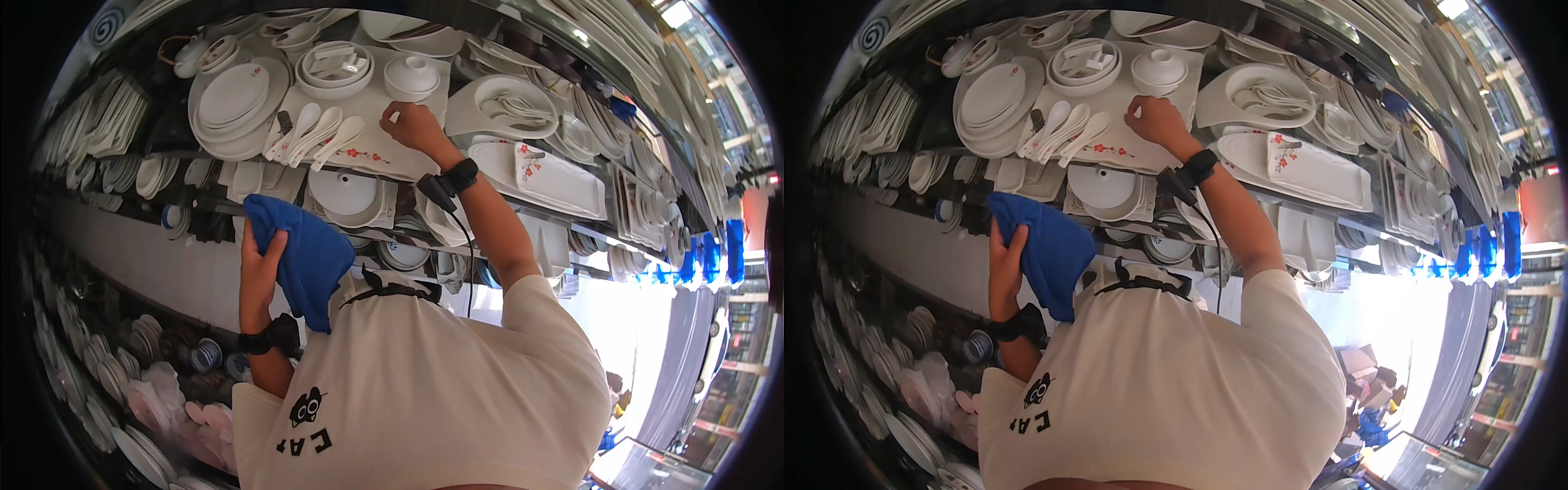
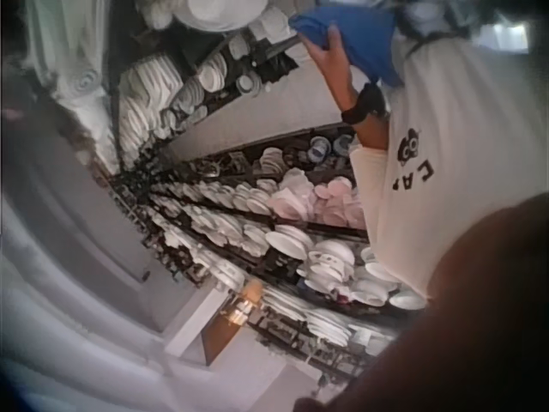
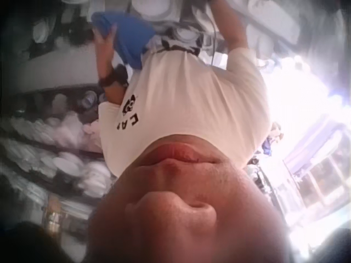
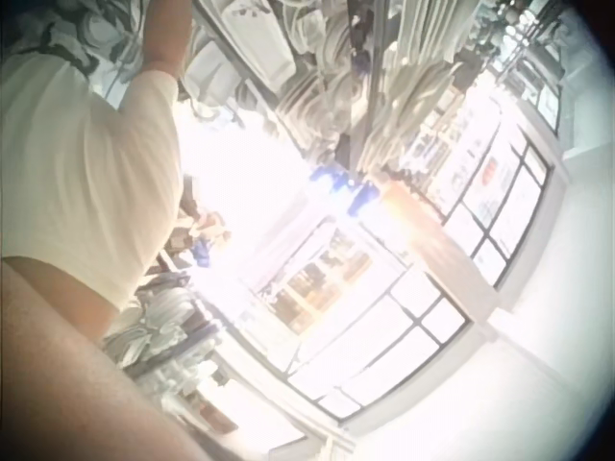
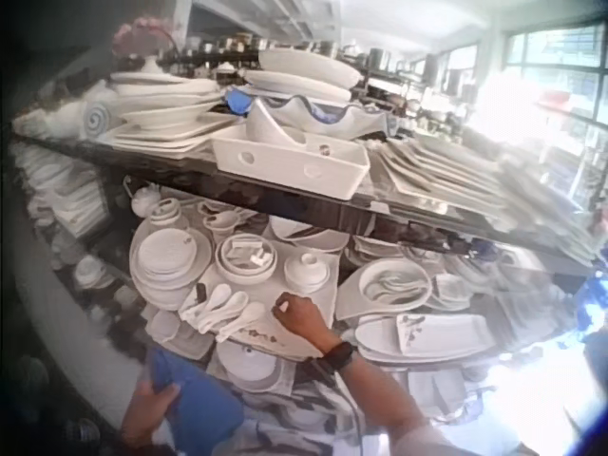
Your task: The person wipes white ceramic spoons and bowls with a blue cloth and places them on a shelf. The person handles items one at a time, wiping each piece before stacking it with others.
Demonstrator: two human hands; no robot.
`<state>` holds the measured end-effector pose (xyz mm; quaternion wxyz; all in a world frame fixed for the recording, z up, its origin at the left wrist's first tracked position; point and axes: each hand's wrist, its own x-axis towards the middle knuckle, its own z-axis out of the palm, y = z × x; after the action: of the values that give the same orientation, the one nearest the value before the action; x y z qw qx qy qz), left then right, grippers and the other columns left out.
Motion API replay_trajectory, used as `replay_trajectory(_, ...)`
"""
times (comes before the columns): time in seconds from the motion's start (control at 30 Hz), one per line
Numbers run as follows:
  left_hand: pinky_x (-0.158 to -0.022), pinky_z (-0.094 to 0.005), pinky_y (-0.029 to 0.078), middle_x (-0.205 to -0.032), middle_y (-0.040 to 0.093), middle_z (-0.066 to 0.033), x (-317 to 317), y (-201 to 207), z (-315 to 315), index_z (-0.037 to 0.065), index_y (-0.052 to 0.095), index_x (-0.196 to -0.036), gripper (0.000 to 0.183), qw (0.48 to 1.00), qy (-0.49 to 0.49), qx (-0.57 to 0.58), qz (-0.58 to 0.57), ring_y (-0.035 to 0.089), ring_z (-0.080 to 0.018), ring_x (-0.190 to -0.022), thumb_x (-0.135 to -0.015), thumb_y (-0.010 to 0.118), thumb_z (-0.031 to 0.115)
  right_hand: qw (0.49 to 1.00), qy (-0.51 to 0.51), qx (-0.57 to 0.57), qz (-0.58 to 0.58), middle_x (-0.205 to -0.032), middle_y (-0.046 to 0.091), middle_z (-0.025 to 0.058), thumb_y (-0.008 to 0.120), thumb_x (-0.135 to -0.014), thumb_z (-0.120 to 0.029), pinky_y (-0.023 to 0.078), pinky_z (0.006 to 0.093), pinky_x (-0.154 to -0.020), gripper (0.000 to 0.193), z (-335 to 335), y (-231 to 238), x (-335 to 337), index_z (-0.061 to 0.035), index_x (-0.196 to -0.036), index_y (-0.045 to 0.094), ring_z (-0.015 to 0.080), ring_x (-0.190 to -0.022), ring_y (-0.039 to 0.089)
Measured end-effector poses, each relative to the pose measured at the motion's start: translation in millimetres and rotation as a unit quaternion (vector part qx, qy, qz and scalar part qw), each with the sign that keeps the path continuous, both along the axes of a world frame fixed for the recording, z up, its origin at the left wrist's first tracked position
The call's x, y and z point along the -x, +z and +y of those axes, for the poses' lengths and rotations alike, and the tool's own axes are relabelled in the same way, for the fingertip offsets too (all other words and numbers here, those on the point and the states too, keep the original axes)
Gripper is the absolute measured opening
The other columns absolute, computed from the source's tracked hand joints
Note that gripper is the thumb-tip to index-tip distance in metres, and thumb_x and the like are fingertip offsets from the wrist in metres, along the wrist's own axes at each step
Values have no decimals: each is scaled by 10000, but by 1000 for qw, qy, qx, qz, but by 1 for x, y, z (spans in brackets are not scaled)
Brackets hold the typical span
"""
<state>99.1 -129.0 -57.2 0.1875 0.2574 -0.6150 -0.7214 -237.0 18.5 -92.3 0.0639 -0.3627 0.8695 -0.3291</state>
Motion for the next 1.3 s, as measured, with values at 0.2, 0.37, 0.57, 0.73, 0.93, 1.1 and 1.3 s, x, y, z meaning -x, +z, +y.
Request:
replay_trajectory(0.2,-982,-310,437,-1307,521,-128,1,-16,-3,-6,318,-1441,654,1000,1,-22,-14,534,-196,-1145,-906,648,177,996,-79,12,25,-735,676,173,644,-808,-260,537,432,-705,174,108,51,34,-126,-894,712,373,-738,666)
replay_trajectory(0.37,-990,-315,432,-1317,512,-130,10,-17,10,-6,306,-1446,666,999,-5,-34,-2,533,-199,-1146,-907,647,185,936,-273,-74,209,-828,689,183,650,-782,-219,534,481,-727,196,217,50,112,-139,-954,697,389,-806,666)
replay_trajectory(0.57,-989,-315,434,-1312,513,-123,14,-19,34,-2,304,-1449,666,1000,-18,-24,1,536,-195,-1142,-904,647,166,916,-258,-191,241,-986,695,118,654,-797,-280,525,457,-799,239,280,37,162,-173,-1008,683,350,-931,657)
replay_trajectory(0.73,-968,-326,456,-1282,526,-119,14,-18,55,14,317,-1439,614,1000,-14,-15,-1,551,-200,-1117,-922,620,149,927,-246,-161,231,-885,697,110,642,-813,-267,537,439,-753,151,268,36,162,-189,-913,722,338,-864,670)
replay_trajectory(0.93,-960,-330,465,-1255,542,-115,14,-15,72,21,331,-1428,574,1000,-6,-20,12,564,-201,-1098,-934,599,133,942,-226,-61,241,-838,706,124,648,-831,-290,538,423,-709,163,255,52,146,-190,-918,744,317,-788,683)
replay_trajectory(1.1,-958,-332,467,-1245,549,-110,15,-9,80,20,353,-1408,540,1000,-18,-14,7,567,-199,-1094,-937,592,132,956,-153,90,232,-802,711,116,662,-844,-243,532,362,-656,197,248,51,141,-136,-989,738,265,-705,687)
replay_trajectory(1.3,-961,-338,469,-1245,546,-112,16,-5,77,17,365,-1393,504,1000,-10,-20,15,567,-200,-1098,-960,573,170,965,-148,205,63,-831,718,101,619,-916,-201,509,253,-626,201,232,82,88,-77,-1059,687,130,-694,669)
